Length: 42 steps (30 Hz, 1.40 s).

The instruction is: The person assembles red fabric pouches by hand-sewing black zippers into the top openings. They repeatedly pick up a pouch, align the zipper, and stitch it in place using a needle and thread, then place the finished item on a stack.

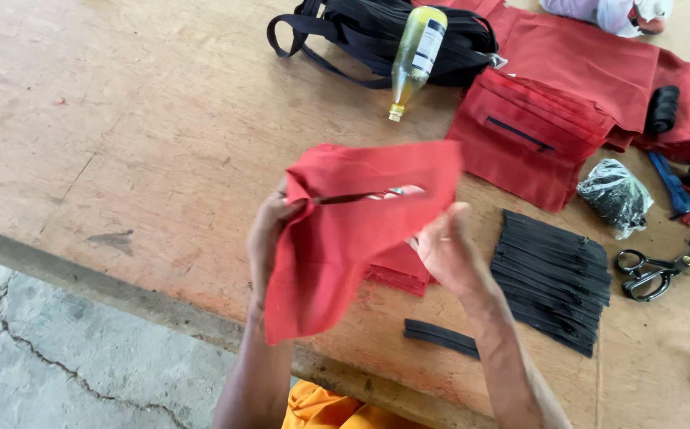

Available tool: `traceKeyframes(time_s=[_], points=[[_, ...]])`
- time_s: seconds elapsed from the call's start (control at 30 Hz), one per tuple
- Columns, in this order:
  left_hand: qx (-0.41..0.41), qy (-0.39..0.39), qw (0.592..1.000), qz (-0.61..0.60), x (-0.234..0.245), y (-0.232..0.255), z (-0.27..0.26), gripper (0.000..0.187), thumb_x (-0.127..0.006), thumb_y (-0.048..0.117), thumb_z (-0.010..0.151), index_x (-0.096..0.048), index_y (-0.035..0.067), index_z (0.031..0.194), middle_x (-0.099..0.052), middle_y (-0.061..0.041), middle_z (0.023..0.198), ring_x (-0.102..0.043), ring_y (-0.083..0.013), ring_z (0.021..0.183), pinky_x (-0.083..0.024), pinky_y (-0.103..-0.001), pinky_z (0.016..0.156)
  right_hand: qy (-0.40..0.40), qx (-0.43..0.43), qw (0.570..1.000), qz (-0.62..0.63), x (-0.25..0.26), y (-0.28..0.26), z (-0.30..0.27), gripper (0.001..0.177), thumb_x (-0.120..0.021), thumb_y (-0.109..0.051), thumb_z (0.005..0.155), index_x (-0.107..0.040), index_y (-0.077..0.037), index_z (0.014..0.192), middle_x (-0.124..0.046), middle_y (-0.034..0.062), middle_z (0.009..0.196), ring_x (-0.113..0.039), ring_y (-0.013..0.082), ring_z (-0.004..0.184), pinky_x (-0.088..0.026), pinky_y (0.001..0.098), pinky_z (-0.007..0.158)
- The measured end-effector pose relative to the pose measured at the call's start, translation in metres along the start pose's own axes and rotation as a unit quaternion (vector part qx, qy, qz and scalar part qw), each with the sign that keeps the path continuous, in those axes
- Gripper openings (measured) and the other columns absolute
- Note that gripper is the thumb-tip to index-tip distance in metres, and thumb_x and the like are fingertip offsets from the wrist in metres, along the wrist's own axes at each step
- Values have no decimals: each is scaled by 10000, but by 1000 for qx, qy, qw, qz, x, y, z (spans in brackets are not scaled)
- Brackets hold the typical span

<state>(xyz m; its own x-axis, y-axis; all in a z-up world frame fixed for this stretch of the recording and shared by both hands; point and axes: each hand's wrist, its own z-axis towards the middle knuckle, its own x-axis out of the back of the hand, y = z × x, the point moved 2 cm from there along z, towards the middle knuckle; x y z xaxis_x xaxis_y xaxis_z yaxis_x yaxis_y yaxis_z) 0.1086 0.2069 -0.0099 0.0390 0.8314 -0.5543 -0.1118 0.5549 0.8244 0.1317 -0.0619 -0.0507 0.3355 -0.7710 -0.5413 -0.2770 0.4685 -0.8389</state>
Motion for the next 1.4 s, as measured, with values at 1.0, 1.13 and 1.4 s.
traceKeyframes(time_s=[1.0, 1.13, 1.4], points=[[67, -109, 924, 361, -154, -25, -102, 315, -663, 21, 1025, -434, 18, 1241, -755, -157, 914, -632, -114, 761, -498, -265, 622, 389, 112, 880, -247, 33, -63, -271, 223, -771, -18, 922, -734, 17, 1139, -756, 66, 1018, -685, 93, 864, -589, 237, 804], [-58, -199, 901, 382, -148, -2, -114, 98, -646, -27, 957, -584, 27, 1012, -714, -166, 1037, -692, -149, 843, -567, -282, 629, 402, 81, 886, -218, 24, -66, -293, 207, -757, -49, 892, -731, 14, 1088, -785, 81, 976, -725, 114, 815, -619, 258, 758], [74, -145, 856, 490, -132, -1, -140, 154, -770, -26, 851, -808, 47, 981, -745, -41, 805, -621, -104, 616, -487, -242, 562, 397, -57, 810, -428, 32, -43, -306, 186, -808, -81, 853, -779, -63, 1035, -765, 35, 850, -643, 100, 691, -551, 243, 625]])
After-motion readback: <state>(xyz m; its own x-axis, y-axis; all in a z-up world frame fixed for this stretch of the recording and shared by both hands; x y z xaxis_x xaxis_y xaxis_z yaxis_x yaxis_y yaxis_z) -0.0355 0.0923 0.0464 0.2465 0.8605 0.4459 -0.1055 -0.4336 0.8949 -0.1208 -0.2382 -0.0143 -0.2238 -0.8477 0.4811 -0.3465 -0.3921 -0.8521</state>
